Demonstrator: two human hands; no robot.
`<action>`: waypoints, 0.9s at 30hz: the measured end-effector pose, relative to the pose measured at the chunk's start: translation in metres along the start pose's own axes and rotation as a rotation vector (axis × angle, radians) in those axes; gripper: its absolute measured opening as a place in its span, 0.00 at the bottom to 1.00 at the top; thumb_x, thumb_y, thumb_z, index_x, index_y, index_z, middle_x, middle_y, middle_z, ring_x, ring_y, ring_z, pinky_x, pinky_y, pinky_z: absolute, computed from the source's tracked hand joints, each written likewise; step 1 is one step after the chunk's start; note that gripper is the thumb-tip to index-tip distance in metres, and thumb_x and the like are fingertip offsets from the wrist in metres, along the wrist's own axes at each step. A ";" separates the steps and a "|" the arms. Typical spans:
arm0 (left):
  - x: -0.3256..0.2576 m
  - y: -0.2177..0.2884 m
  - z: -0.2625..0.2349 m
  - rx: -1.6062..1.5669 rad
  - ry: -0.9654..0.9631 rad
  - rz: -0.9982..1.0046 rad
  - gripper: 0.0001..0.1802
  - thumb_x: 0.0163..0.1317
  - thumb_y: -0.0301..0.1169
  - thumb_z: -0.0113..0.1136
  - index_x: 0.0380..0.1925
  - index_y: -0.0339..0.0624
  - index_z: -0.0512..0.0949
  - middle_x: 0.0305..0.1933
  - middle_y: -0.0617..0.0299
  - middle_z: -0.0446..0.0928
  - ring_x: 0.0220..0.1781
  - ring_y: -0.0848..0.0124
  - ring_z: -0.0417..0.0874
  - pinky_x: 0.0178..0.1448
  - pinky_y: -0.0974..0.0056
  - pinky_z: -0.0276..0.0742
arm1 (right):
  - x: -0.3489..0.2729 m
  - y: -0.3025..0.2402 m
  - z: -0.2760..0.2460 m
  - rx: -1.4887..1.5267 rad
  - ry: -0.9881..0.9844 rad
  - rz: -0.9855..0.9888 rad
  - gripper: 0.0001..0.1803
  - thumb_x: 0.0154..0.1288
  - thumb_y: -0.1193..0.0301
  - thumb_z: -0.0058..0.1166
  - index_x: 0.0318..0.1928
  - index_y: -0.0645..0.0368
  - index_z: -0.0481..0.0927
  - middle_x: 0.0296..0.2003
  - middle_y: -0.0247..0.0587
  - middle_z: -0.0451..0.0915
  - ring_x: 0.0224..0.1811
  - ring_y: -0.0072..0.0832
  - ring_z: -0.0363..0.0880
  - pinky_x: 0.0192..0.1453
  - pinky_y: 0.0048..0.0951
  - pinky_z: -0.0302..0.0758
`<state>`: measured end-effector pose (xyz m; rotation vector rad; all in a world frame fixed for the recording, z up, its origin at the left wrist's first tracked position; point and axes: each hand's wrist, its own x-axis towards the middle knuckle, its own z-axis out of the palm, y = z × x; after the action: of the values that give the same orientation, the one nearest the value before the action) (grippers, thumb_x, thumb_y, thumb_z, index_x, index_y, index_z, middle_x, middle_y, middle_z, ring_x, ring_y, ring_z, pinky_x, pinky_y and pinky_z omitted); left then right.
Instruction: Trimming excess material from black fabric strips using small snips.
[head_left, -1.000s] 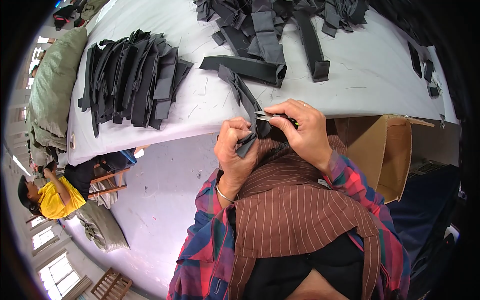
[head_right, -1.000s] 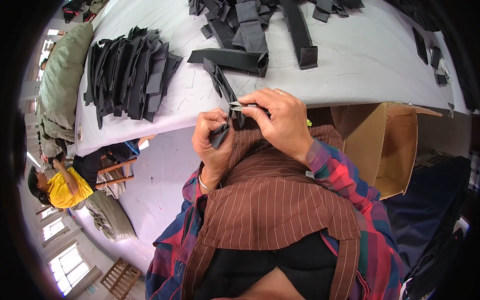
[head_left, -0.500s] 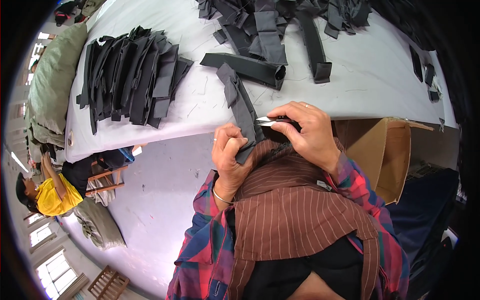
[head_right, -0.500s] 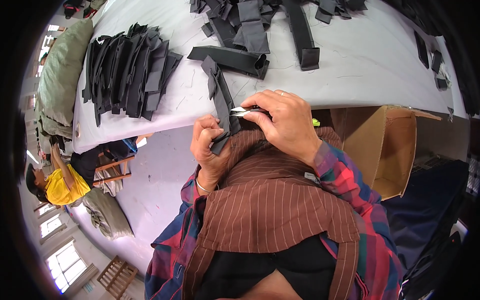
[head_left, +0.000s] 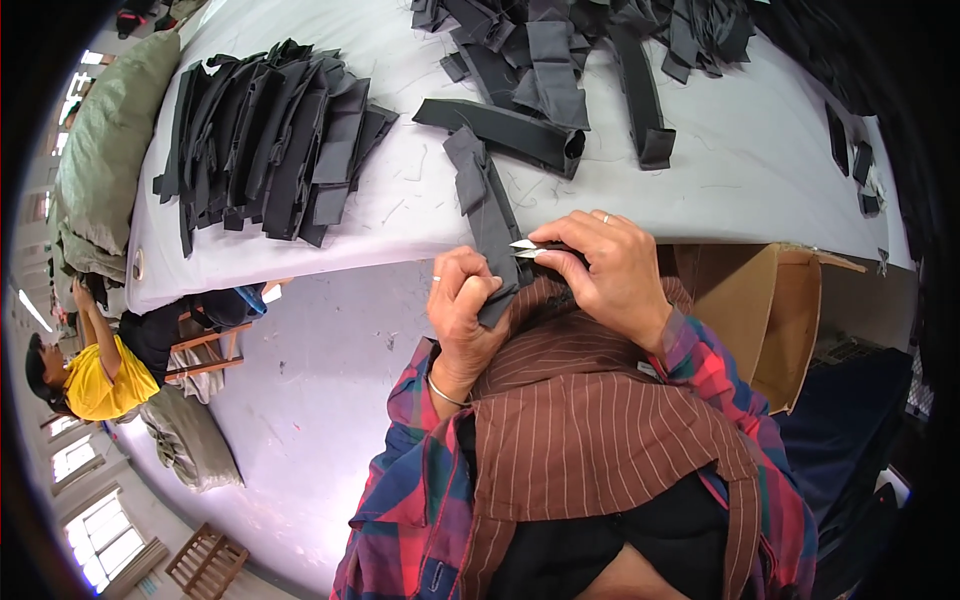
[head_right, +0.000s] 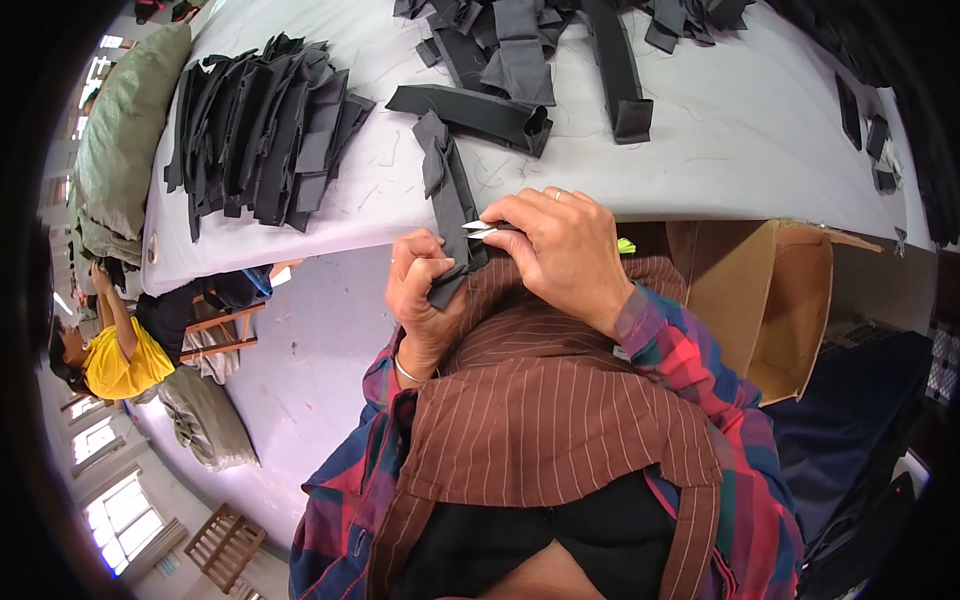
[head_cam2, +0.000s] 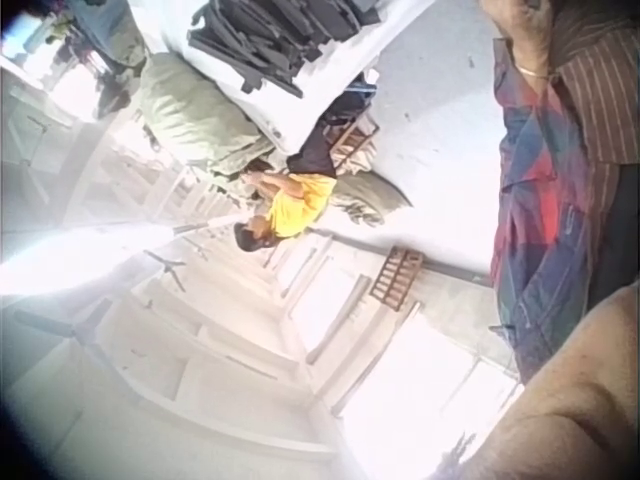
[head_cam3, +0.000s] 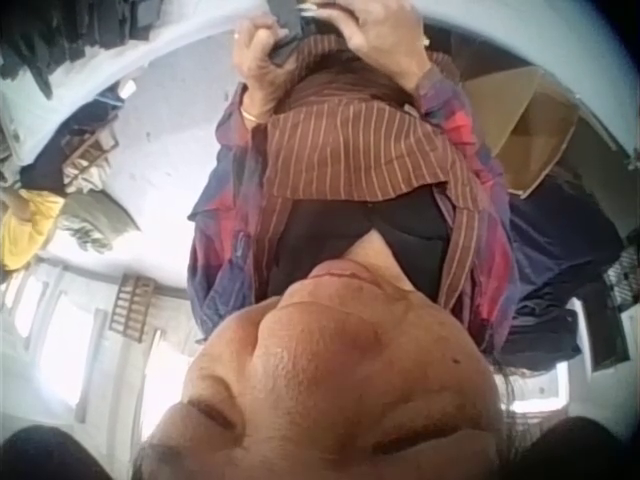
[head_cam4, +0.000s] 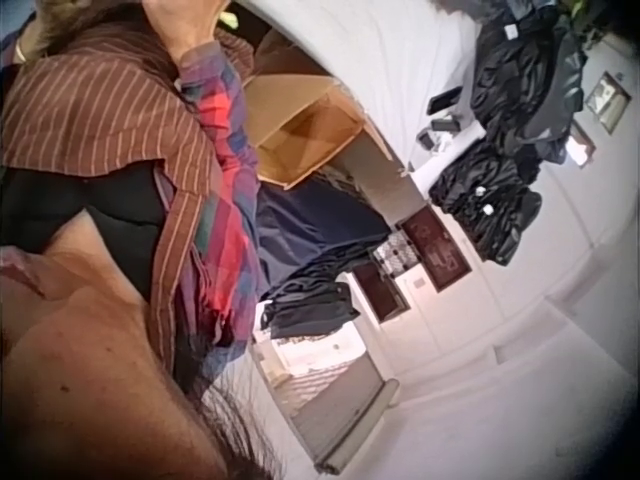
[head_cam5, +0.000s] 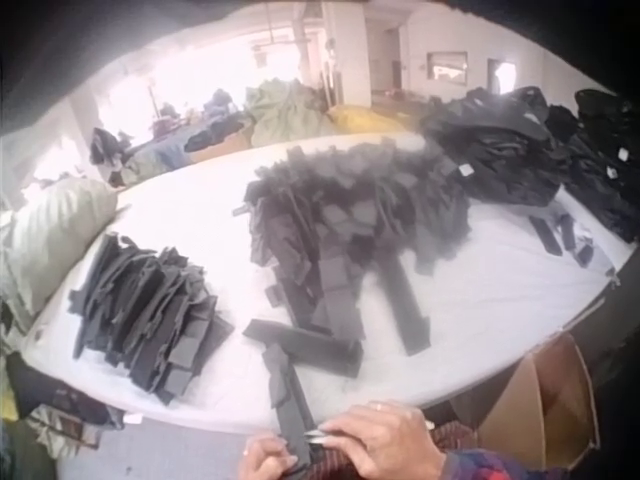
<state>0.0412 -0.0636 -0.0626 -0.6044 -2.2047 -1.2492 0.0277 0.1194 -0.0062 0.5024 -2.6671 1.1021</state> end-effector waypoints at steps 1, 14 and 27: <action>-0.001 -0.001 0.000 -0.007 -0.001 -0.009 0.18 0.33 0.14 0.65 0.26 0.39 0.71 0.29 0.57 0.69 0.35 0.59 0.75 0.43 0.56 0.78 | 0.001 -0.001 0.001 -0.001 -0.001 -0.002 0.06 0.54 0.71 0.62 0.33 0.54 0.82 0.27 0.34 0.80 0.28 0.34 0.76 0.34 0.32 0.70; -0.015 -0.005 -0.004 0.126 0.107 -0.052 0.15 0.32 0.21 0.70 0.24 0.45 0.77 0.29 0.61 0.69 0.34 0.61 0.71 0.31 0.62 0.68 | 0.012 -0.013 0.019 -0.052 -0.144 0.027 0.06 0.58 0.68 0.59 0.36 0.54 0.79 0.27 0.37 0.78 0.29 0.37 0.77 0.33 0.37 0.72; -0.013 -0.005 -0.010 0.085 0.144 -0.019 0.16 0.33 0.17 0.68 0.25 0.40 0.74 0.29 0.59 0.70 0.35 0.60 0.73 0.38 0.60 0.73 | 0.022 -0.022 0.041 -0.116 -0.209 -0.091 0.06 0.56 0.71 0.59 0.35 0.55 0.78 0.26 0.37 0.78 0.28 0.36 0.78 0.33 0.33 0.73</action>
<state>0.0500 -0.0765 -0.0701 -0.4468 -2.1364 -1.1639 0.0132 0.0700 -0.0135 0.7465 -2.8324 0.9082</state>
